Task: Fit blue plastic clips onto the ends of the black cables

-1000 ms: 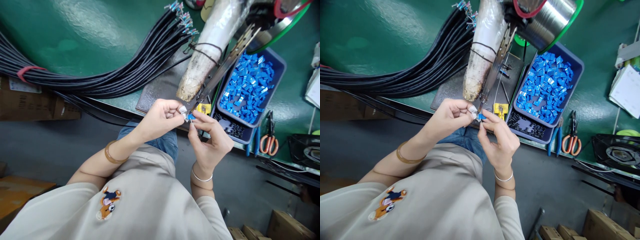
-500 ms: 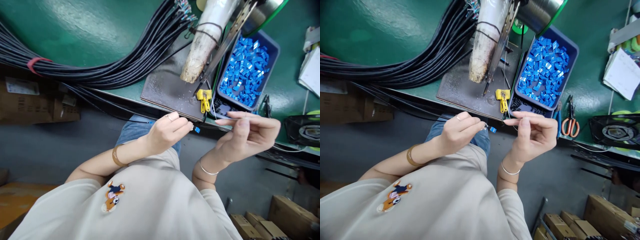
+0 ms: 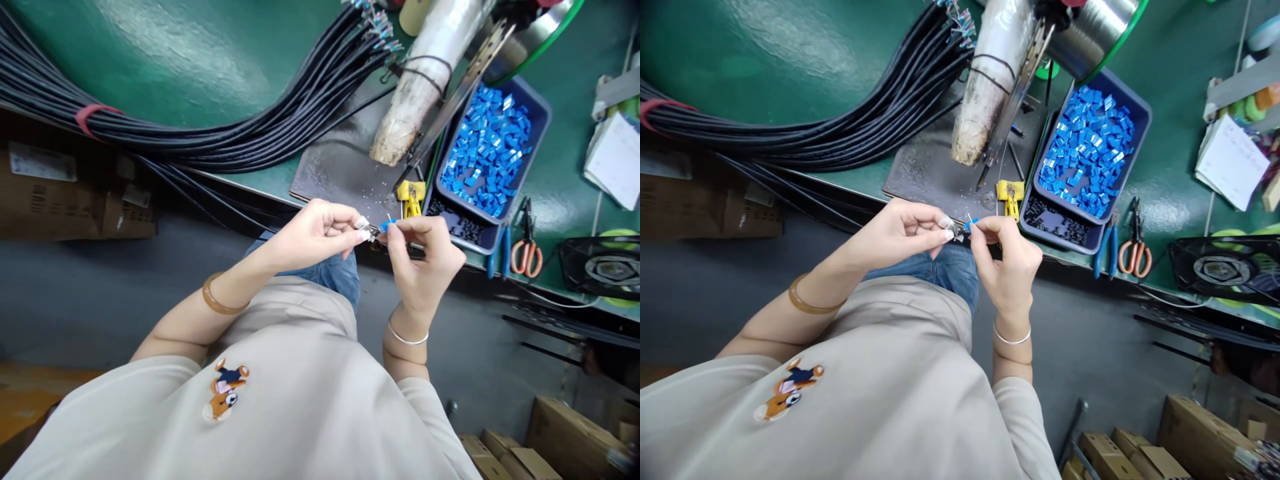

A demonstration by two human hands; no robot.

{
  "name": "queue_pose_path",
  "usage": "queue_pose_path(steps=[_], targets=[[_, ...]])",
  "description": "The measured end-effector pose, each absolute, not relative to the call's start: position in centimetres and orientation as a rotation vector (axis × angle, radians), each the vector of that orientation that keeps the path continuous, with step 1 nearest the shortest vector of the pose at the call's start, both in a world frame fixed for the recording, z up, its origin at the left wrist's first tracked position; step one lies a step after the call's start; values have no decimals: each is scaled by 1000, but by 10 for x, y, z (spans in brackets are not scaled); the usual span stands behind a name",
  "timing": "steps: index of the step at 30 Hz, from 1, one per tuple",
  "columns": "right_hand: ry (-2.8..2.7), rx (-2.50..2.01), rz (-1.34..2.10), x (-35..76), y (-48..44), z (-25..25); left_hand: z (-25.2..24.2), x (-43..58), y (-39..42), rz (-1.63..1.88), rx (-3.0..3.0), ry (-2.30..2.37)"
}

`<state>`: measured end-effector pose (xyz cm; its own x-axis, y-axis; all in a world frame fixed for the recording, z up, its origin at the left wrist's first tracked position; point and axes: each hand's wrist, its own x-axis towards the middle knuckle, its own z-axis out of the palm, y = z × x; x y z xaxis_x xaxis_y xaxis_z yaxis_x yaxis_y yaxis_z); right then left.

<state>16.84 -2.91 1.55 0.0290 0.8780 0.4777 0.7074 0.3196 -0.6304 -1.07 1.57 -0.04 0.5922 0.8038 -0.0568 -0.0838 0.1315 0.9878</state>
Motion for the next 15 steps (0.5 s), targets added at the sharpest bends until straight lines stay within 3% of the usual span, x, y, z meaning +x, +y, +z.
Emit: queue_pose_path(steps=[8,15], targets=[[-1353,-1396,668,176,-18,4,3,7,17,1001,1651,864],[-1535,-1527,212,178,-27,12,4,17,20,1035,1809,955]])
